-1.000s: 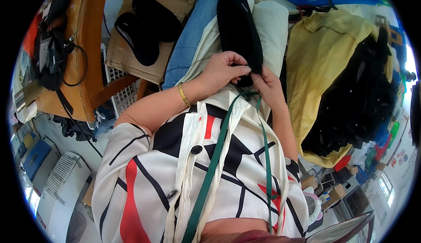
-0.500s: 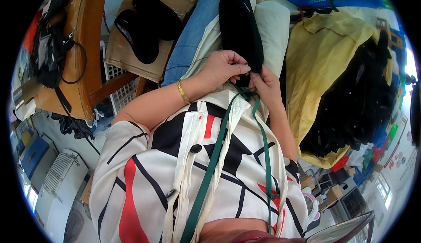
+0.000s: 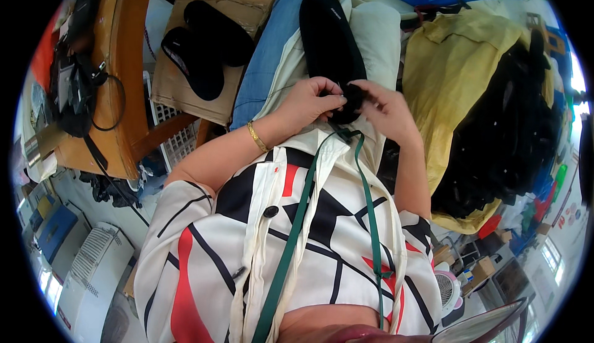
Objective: The person sits on the floor and sews a black slipper using a needle and thread. They repeatedly pull the thread through the slipper's sole and upper, adjusting the slipper's position on their lap as they work.
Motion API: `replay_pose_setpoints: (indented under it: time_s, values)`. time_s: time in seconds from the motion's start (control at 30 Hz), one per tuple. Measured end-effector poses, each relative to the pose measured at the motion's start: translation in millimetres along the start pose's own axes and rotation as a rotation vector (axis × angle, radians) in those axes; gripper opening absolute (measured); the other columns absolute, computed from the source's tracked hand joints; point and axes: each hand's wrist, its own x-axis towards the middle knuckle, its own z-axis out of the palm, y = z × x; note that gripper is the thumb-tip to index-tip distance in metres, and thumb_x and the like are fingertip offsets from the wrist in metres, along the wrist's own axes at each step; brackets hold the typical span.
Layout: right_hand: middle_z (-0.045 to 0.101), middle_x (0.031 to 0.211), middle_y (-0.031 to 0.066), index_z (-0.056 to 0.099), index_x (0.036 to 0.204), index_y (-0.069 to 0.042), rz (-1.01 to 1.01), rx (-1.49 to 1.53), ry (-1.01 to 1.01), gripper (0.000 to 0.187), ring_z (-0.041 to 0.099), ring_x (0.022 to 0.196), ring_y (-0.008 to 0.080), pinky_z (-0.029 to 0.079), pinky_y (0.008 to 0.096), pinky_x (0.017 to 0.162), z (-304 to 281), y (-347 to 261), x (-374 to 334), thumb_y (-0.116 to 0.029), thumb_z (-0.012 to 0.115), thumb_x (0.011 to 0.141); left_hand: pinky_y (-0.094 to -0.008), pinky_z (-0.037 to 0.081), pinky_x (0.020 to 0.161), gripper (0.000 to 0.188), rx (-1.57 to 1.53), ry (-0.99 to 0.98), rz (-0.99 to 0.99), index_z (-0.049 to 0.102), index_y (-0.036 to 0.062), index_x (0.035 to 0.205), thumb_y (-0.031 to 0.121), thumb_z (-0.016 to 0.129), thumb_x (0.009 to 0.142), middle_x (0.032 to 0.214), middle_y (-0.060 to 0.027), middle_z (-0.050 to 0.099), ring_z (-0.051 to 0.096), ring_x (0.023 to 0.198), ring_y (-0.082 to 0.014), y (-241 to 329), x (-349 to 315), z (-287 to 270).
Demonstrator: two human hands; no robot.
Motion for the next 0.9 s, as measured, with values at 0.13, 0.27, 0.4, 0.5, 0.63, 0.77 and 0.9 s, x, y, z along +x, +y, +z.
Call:
replay_pose_setpoints:
  time_s: [0.13,0.27,0.4,0.5,0.63,0.77,0.9]
  values:
    - [0.057,0.085,0.0098,0.064,0.117,-0.012,-0.285,-0.531,0.131,0.044,0.060,0.075,0.0255,0.048,0.0308,0.065,-10,-16,13,0.008,0.058,0.079,-0.0202,0.048,0.061,0.012,0.044,-0.014,0.008,0.061,0.0071,0.097,0.014,0.068,0.089,0.082,-0.0001,0.063,0.058,0.069,-0.0067,5,-5,1]
    - [0.058,0.085,0.0128,0.065,0.096,-0.008,-0.350,-0.583,0.105,0.031,0.058,0.076,0.0343,0.047,0.0370,0.065,2,-7,27,0.010,0.056,0.073,-0.0206,0.049,0.061,0.015,0.024,-0.055,0.066,0.059,0.0083,0.100,0.014,0.068,0.090,0.083,0.0010,0.061,0.057,0.072,-0.0060,11,-5,-3]
    - [0.057,0.081,0.0102,0.062,0.093,-0.005,-0.314,-0.076,0.212,0.017,0.059,0.072,0.0271,0.047,0.0342,0.063,25,4,32,0.005,0.061,0.079,-0.0197,0.049,0.060,0.016,0.145,-0.065,0.174,0.061,0.0072,0.101,0.015,0.069,0.089,0.083,0.0017,0.061,0.058,0.073,-0.0051,37,-14,-18]
    - [0.058,0.082,0.0018,0.063,0.096,-0.003,0.040,0.307,0.055,0.007,0.056,0.078,0.0097,0.047,0.0249,0.068,50,24,28,-0.004,0.063,0.089,-0.0190,0.048,0.057,0.016,0.345,-0.014,0.199,0.066,0.0049,0.100,0.015,0.071,0.089,0.081,0.0012,0.063,0.057,0.069,-0.0043,42,-9,-34]
    - [0.059,0.083,0.0009,0.066,0.098,-0.005,-0.032,0.304,0.311,0.009,0.057,0.080,0.0094,0.047,0.0238,0.068,49,6,24,-0.009,0.065,0.090,-0.0194,0.047,0.056,0.018,0.362,0.046,0.158,0.067,0.0036,0.099,0.014,0.073,0.086,0.078,0.0008,0.064,0.057,0.065,-0.0047,32,-6,-43]
    - [0.062,0.081,0.0086,0.069,0.083,-0.008,-0.401,-0.218,0.420,0.004,0.061,0.077,0.0274,0.049,0.0335,0.064,41,-23,23,-0.009,0.070,0.080,-0.0208,0.046,0.054,0.017,0.369,0.026,0.210,0.067,0.0022,0.095,0.014,0.075,0.085,0.075,-0.0003,0.065,0.057,0.062,-0.0054,32,-4,-37]
    - [0.059,0.079,0.0101,0.065,0.082,-0.004,-0.554,-0.457,0.440,0.007,0.059,0.077,0.0292,0.048,0.0355,0.063,53,-19,30,-0.005,0.071,0.077,-0.0212,0.046,0.054,0.015,0.456,0.027,0.213,0.068,0.0017,0.093,0.012,0.074,0.084,0.074,-0.0010,0.065,0.057,0.062,-0.0052,29,-4,-37]
